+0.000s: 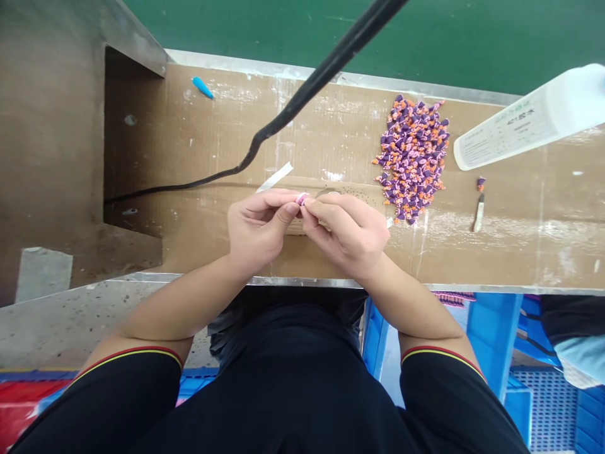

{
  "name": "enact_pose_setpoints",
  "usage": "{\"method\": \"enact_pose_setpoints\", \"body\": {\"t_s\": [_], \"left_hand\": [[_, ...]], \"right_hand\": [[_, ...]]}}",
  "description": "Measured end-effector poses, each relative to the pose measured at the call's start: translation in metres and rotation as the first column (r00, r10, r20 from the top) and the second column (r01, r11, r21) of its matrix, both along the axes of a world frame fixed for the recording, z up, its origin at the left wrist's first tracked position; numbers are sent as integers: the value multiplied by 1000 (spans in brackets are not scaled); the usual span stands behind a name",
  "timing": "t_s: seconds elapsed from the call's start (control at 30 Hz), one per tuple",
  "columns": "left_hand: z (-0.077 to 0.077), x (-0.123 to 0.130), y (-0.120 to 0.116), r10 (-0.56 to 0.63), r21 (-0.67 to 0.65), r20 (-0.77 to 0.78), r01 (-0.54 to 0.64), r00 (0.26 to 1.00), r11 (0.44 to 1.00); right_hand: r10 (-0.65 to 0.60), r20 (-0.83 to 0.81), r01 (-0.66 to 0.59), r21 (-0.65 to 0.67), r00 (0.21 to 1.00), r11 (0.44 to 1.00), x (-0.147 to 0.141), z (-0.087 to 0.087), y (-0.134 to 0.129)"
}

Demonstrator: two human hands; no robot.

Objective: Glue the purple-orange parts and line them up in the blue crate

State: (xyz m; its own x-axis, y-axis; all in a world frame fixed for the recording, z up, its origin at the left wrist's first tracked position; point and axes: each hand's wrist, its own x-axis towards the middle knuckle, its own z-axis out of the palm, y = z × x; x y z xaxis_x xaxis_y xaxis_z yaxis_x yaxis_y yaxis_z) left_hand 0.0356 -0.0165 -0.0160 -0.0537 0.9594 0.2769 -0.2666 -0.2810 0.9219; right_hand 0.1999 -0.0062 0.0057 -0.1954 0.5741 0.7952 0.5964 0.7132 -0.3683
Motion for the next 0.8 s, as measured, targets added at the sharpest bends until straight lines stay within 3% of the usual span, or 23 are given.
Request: {"method": "enact_pose_setpoints", "body": {"t_s": [0.13, 0.37, 0.63, 0.8], "left_hand": [[-2, 0, -2, -1, 8, -14, 1, 1000, 1000], [-7, 2, -2, -98, -86, 128, 110, 987, 990], [-1, 4, -2, -108, -194, 112, 128, 988, 973], [3, 0, -5, -69, -165, 16, 71, 997, 984]], "right_hand": [[-19, 31, 19, -4, 999, 1000, 2, -1, -2], [-53, 49, 54, -28, 997, 998, 3, -1, -3], [19, -32, -19, -2, 999, 1000, 5, 1, 5], [102, 115, -80, -182, 988, 980, 42, 22, 2]]}}
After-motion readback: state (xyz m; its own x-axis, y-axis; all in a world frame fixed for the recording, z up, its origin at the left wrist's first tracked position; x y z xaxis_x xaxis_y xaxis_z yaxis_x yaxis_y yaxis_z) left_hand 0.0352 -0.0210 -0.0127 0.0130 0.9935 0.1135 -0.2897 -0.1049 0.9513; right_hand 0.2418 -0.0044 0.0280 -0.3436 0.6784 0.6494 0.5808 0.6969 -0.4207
